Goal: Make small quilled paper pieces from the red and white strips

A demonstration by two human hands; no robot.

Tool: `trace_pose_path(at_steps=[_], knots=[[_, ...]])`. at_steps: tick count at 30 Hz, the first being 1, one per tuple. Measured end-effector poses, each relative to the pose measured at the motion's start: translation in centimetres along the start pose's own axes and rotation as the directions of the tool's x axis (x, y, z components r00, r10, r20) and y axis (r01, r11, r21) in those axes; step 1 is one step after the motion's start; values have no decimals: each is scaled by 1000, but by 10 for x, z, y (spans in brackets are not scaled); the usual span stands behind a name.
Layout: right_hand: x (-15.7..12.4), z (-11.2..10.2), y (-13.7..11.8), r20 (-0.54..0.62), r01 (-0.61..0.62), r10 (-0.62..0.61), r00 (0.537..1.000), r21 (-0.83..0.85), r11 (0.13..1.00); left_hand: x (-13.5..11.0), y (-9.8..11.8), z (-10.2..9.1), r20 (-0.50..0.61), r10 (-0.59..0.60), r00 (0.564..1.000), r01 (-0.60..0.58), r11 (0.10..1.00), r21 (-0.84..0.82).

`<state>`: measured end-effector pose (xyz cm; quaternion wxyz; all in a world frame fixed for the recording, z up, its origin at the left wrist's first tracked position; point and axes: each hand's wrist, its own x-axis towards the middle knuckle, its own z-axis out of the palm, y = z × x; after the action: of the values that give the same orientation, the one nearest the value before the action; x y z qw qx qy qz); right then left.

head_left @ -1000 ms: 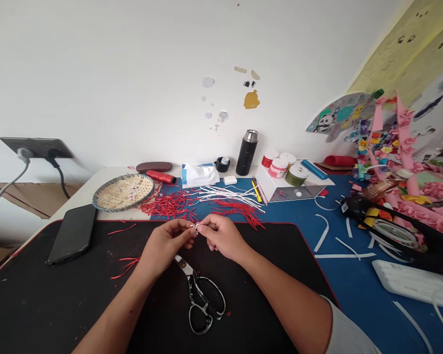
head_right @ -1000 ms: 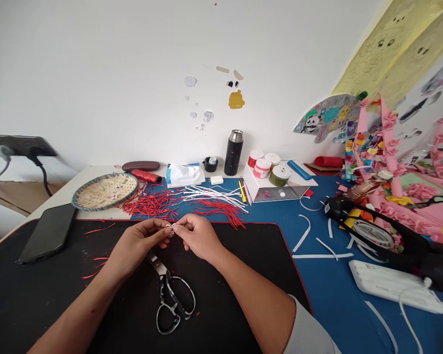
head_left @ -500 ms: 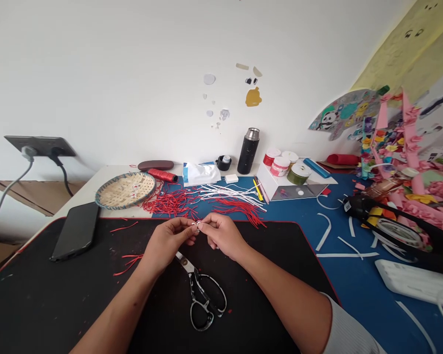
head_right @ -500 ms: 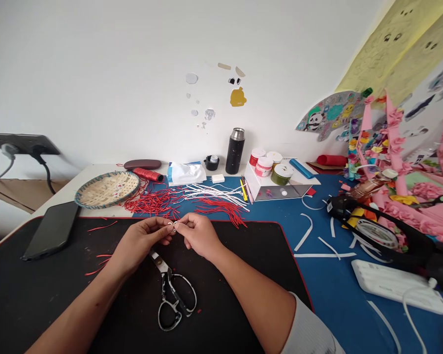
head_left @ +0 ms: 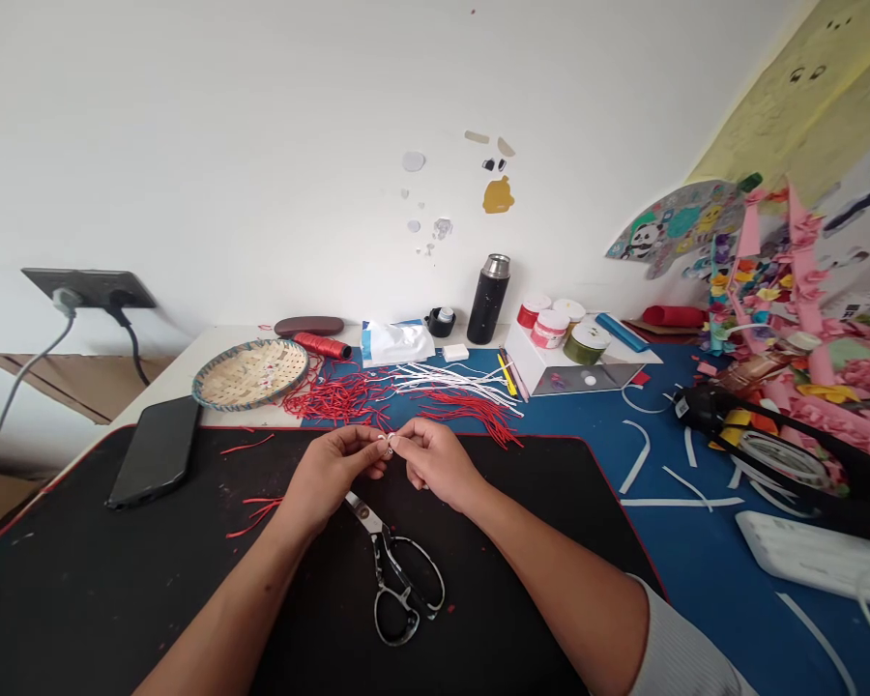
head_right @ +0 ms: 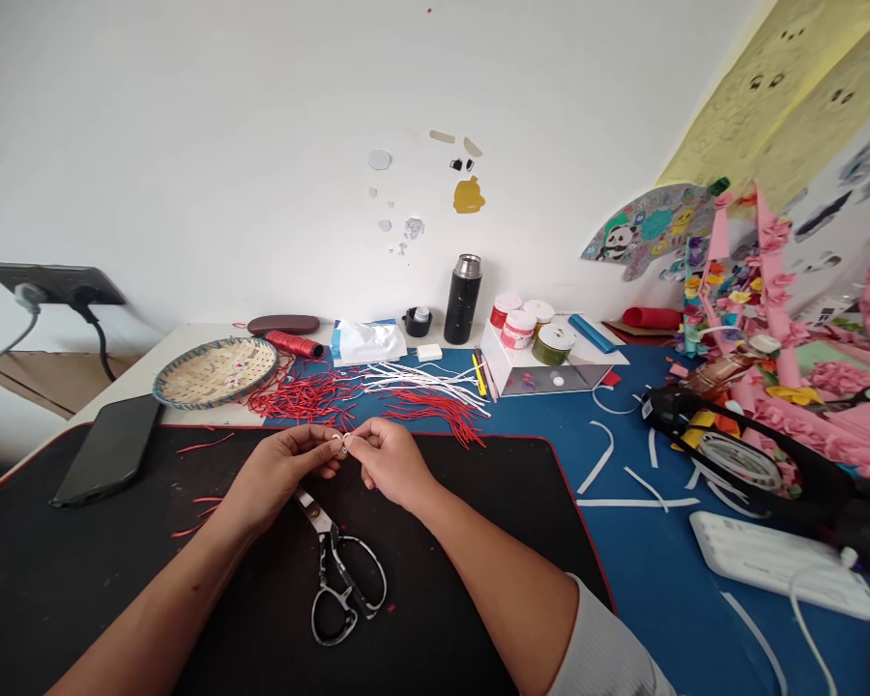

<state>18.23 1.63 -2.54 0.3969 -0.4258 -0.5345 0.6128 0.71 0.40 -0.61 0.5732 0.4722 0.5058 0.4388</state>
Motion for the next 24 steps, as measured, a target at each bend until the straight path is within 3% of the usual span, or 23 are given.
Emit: trace_pose_path(at_steps=[8,12,24], knots=[[-2,-4,-3,57,11,-12,998,25,1000,-3,1,-7,94,-46,995,55,994,-97],[-2,-6,-4,40,1,-3,999,45,999,-4,2,-8,80,-49,996,60,990,-131],[-3,-6,-5,70,7,-7,997,4,1000,-2,3,-8,89,-7,996,11,999,-36]])
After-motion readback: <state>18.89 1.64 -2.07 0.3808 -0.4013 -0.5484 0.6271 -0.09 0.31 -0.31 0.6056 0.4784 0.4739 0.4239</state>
